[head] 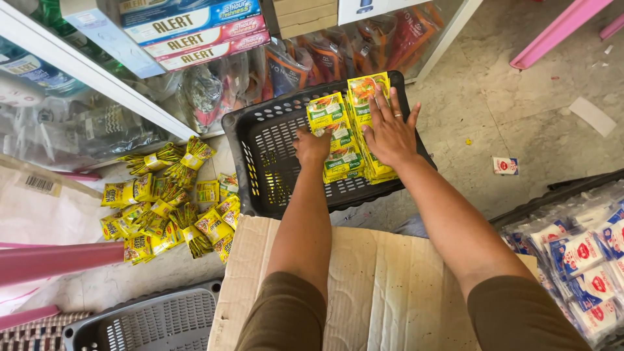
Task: Sorting and packing seasoning sachets and other retail items into plastic crates on the floor.
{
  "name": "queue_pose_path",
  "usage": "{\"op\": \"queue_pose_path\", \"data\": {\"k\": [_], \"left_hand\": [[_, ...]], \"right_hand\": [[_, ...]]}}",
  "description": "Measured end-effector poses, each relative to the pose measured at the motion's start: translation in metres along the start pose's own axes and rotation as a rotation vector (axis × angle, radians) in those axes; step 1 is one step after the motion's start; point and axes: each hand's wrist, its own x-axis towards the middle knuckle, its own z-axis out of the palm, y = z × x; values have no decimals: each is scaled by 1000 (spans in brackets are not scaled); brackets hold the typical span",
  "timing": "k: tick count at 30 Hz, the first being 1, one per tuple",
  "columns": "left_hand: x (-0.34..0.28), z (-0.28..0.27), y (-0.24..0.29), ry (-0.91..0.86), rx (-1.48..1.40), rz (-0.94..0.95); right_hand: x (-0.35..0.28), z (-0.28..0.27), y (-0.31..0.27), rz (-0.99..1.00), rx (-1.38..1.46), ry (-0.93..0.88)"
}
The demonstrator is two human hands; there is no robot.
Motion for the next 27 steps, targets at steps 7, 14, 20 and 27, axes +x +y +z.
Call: {"op": "queue_pose_path", "data": {"k": [7,14,20,27], "left_hand": [[18,30,-14,-146,198,-122],[-10,-3,9,-206,110,-176],[-32,-37,26,-282,-19,-280],[-17,-8,12,-316,-71,-133]], "right_hand": [[5,3,-9,6,-6,-160],[12,14,-8,0,-20,-190],[7,2,-18,-95,12,-6],[8,13,-62,-260,368,70]]}}
